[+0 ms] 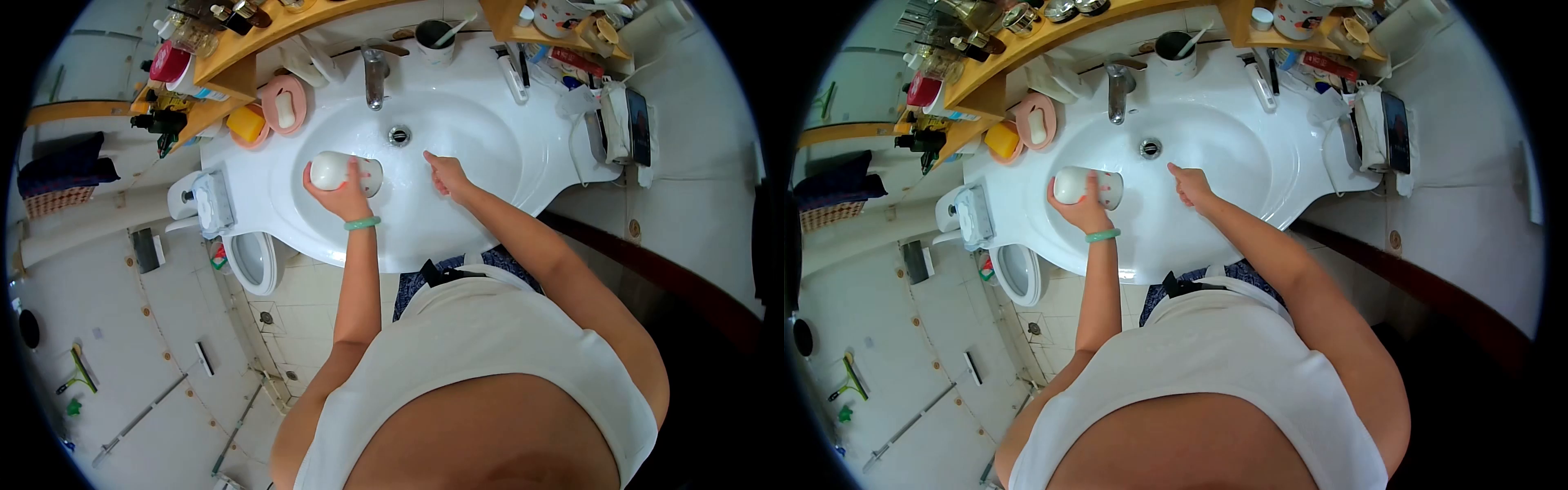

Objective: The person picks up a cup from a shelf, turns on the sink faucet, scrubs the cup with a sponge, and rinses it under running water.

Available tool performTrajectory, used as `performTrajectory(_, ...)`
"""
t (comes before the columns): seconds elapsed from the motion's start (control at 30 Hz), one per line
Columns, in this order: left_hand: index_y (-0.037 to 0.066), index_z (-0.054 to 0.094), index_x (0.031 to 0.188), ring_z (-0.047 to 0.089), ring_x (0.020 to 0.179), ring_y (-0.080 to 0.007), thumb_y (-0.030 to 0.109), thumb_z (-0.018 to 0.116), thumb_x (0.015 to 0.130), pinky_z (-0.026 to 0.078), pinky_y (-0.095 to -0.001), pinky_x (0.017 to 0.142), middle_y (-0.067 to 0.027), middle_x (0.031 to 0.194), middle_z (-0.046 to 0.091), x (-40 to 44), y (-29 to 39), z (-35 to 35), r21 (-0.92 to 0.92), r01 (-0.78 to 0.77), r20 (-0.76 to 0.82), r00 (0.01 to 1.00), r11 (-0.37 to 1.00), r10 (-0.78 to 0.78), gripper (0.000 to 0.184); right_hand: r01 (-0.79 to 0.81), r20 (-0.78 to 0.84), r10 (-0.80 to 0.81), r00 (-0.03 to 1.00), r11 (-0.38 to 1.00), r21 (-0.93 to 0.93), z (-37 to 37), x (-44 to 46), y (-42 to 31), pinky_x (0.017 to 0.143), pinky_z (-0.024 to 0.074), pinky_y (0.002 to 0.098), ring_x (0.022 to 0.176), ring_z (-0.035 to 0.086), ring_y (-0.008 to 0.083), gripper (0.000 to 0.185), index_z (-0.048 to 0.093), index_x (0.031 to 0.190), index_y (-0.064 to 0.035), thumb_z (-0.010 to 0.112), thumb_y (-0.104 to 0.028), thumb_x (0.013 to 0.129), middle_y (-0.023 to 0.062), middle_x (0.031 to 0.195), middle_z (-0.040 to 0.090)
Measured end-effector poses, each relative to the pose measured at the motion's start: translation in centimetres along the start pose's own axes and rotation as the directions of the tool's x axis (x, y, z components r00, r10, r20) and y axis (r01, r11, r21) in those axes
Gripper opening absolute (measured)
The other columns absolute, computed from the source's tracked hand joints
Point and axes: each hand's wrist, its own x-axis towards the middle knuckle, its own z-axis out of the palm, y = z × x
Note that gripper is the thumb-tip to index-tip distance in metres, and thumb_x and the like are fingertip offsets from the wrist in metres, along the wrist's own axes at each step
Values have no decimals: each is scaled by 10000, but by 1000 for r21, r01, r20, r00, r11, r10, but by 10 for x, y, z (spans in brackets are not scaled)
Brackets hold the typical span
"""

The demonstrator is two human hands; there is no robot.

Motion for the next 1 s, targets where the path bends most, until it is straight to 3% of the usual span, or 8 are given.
performTrajectory(0.07, 37, 514, 1080, 600, 884, -215, 191, 700, 792, 530, -356, 741, -106, 1108, 543, 18, -13, -8, -383, 536, 53, 826, 752, -562, 376, -89, 60, 89, 994, 996, -2, -4, -6, -9, 344, 237, 276, 391, 359, 104, 409, 467, 688, -107, 597, -457, 854, 7, 565, 446)
performTrajectory(0.17, 52, 542, 1093, 534, 995, -282, 404, 680, 786, 483, -434, 784, -149, 1115, 539, 33, -54, -20, -584, 803, 373, 393, 117, -841, 486, 97, 92, -76, 993, 963, -253, -2, -18, -23, 395, 320, 246, 483, 472, 120, 356, 571, 966, -71, 699, -355, 791, 24, 668, 527)
performTrajectory(0.23, 74, 542, 1122, 500, 1049, -294, 439, 677, 776, 449, -456, 830, -137, 1129, 539, 36, -72, -22, -574, 813, 481, 241, -95, -843, 521, 278, 154, -239, 959, 901, -333, -5, -22, -32, 471, 404, 234, 634, 572, 140, 533, 535, 1179, -51, 762, -219, 727, 64, 807, 594)
performTrajectory(0.27, 82, 545, 1134, 511, 1020, -292, 438, 657, 795, 449, -447, 834, -117, 1122, 548, 36, -81, -22, -523, 842, 534, 199, -136, -822, 505, 223, 139, -184, 973, 899, -377, -5, -21, -40, 580, 497, 260, 784, 610, 164, 570, 506, 1227, -54, 750, -78, 712, 107, 970, 606)
performTrajectory(0.37, 85, 547, 1143, 517, 996, -297, 443, 629, 814, 450, -431, 833, -114, 1093, 562, 33, -73, -11, -466, 877, 599, 218, -114, -771, 493, 262, 210, -213, 954, 932, -248, -3, -22, -51, 681, 542, 284, 880, 609, 173, 478, 537, 1209, -70, 693, -27, 759, 105, 1079, 581)
performTrajectory(0.5, 123, 573, 1070, 535, 995, -266, 460, 603, 827, 434, -400, 847, -89, 1075, 587, 35, -101, 1, -374, 909, 749, 181, -182, -638, 417, 336, 180, -289, 940, 875, -348, 5, -23, -71, 677, 567, 289, 880, 604, 178, 357, 588, 1124, -76, 683, -33, 782, 106, 1075, 581)
performTrajectory(0.73, 59, 593, 1027, 530, 916, -289, 446, 567, 818, 452, -356, 737, -156, 1004, 570, 42, -134, 42, -262, 906, 780, -3, -331, -625, 440, 514, 41, -604, 796, 639, -572, 34, -10, -142, 330, 427, 295, 482, 590, 169, 355, 613, 1026, -13, 659, -310, 837, 121, 666, 619)
performTrajectory(1.0, 43, 605, 1047, 532, 877, -293, 395, 567, 804, 441, -349, 712, -157, 1002, 581, 50, -132, 73, -191, 894, 733, -146, -406, -665, 430, 529, -115, -618, 778, 742, -411, 56, 26, -178, 307, 420, 315, 475, 601, 200, 373, 624, 894, 36, 578, -335, 895, 126, 660, 620)
